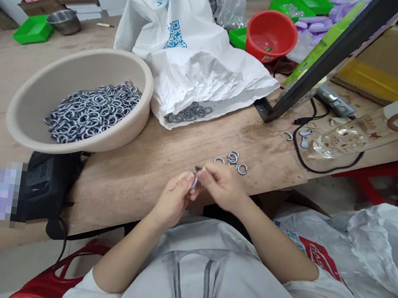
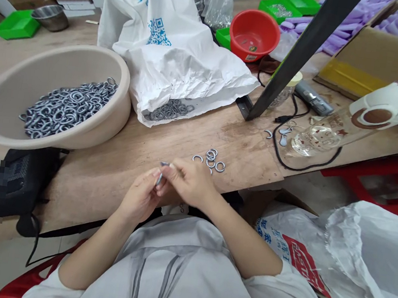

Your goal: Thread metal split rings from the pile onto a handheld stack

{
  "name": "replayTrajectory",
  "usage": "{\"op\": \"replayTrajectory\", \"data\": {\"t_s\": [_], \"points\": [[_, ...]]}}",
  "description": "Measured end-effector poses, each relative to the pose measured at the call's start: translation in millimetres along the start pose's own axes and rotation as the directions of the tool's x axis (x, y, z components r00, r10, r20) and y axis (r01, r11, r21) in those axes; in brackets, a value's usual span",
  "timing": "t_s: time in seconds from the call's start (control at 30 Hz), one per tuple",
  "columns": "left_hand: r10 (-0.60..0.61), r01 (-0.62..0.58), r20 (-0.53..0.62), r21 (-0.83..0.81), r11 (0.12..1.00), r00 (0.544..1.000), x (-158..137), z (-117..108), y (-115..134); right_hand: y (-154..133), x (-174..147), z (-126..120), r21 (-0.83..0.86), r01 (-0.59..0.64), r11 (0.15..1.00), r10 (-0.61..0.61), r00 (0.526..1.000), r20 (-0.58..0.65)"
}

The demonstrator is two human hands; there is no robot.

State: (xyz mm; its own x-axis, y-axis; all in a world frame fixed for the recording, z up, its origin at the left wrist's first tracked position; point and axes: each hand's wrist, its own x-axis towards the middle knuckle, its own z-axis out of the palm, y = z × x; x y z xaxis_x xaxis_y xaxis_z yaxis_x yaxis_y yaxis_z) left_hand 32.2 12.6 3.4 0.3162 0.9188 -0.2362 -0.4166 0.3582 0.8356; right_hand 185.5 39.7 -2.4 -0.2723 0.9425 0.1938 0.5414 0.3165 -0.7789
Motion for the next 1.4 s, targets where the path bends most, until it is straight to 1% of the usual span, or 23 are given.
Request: {"op": "replayTrajectory", "data": {"t_s": [0.07, 0.1, 0.17, 0.27, 0.33, 0.37, 0.43, 0.47, 0.53, 0.57, 0.63, 0.7, 0.73, 0.8, 0.87, 0.97, 1.03, 1.1, 1.17, 1.27, 1.33, 1.37, 1.4], "points": [[0.006, -0.011, 0.112, 0.047, 0.999, 0.994, -4, -3, 1, 14, 5, -8, -0.03, -0.126, 0.992, 0.124, 0.991, -0.056], [0.012, -0.019, 0.124, 0.058, 0.998, 0.992, -5, -6, 2, 21, 7, -13, -0.069, -0.159, 0.985, 0.153, 0.984, -0.085], [0.025, -0.03, 0.069, 0.065, 0.997, 0.997, -5, -12, 2, 32, 7, -21, -0.205, -0.206, 0.957, 0.183, 0.975, -0.125], [0.012, -0.01, -0.026, 0.066, 0.998, 1.0, 1, -24, 2, 39, 4, -28, -0.434, -0.269, 0.86, 0.241, 0.963, -0.12], [-0.029, 0.031, -0.048, 0.038, 0.999, 0.998, 5, -29, 2, 41, 3, -29, -0.494, -0.291, 0.819, 0.277, 0.955, -0.104], [-0.055, 0.056, -0.055, 0.017, 0.998, 0.997, 6, -30, 2, 41, 3, -28, -0.489, -0.294, 0.821, 0.281, 0.954, -0.101], [-0.113, 0.112, -0.071, -0.024, 0.993, 0.991, 10, -30, 1, 40, 5, -25, -0.411, -0.294, 0.863, 0.271, 0.956, -0.115], [-0.133, 0.13, -0.086, -0.043, 0.991, 0.987, 11, -29, 0, 38, 6, -22, -0.325, -0.297, 0.898, 0.269, 0.954, -0.13], [-0.142, 0.133, -0.12, -0.077, 0.988, 0.983, 13, -25, -3, 31, 7, -12, -0.05, -0.303, 0.952, 0.293, 0.943, -0.156], [-0.131, 0.119, -0.136, -0.09, 0.989, 0.982, 13, -22, -6, 26, 6, -4, 0.12, -0.3, 0.947, 0.316, 0.937, -0.152], [-0.082, 0.068, -0.156, -0.094, 0.993, 0.984, 14, -15, -15, 13, 2, 13, 0.421, -0.284, 0.862, 0.358, 0.928, -0.106], [0.007, -0.016, -0.178, -0.049, 0.999, 0.984, 13, -11, -23, 0, -4, 28, 0.567, -0.263, 0.781, 0.361, 0.93, -0.065], [0.059, -0.064, -0.197, -0.016, 0.998, 0.979, 13, -9, -26, -6, -6, 34, 0.591, -0.241, 0.77, 0.34, 0.938, -0.061], [0.152, -0.145, -0.241, 0.047, 0.988, 0.959, 11, -10, -29, -13, -11, 40, 0.583, -0.171, 0.794, 0.26, 0.963, -0.072], [0.195, -0.178, -0.242, 0.089, 0.98, 0.95, 9, -12, -28, -15, -12, 38, 0.56, -0.107, 0.822, 0.174, 0.982, -0.068], [0.179, -0.164, -0.181, 0.096, 0.982, 0.967, 6, -14, -22, -15, -11, 31, 0.581, -0.07, 0.811, 0.09, 0.996, -0.006], [0.137, -0.132, -0.177, 0.043, 0.99, 0.975, 6, -13, -19, -13, -9, 29, 0.618, -0.052, 0.784, 0.057, 0.998, 0.013], [0.084, -0.092, -0.205, -0.031, 0.995, 0.975, 5, -10, -17, -11, -8, 32, 0.671, -0.03, 0.74, 0.055, 0.998, -0.016], [0.039, -0.056, -0.22, -0.072, 0.996, 0.975, 4, -7, -15, -9, -8, 37, 0.736, -0.034, 0.676, 0.079, 0.997, -0.026], [0.013, -0.029, -0.219, -0.07, 0.997, 0.976, 3, -5, -14, -6, -6, 41, 0.804, -0.106, 0.586, 0.111, 0.993, 0.051], [0.004, -0.018, -0.212, -0.064, 0.998, 0.977, 3, -4, -12, -5, -3, 39, 0.793, -0.151, 0.591, 0.138, 0.987, 0.086], [-0.002, -0.012, -0.208, -0.066, 0.998, 0.978, 3, -4, -11, -5, -3, 37, 0.765, -0.153, 0.626, 0.152, 0.986, 0.072], [-0.006, -0.009, -0.208, -0.072, 0.997, 0.978, 3, -3, -10, -5, -3, 34, 0.717, -0.138, 0.683, 0.155, 0.987, 0.042]]}}
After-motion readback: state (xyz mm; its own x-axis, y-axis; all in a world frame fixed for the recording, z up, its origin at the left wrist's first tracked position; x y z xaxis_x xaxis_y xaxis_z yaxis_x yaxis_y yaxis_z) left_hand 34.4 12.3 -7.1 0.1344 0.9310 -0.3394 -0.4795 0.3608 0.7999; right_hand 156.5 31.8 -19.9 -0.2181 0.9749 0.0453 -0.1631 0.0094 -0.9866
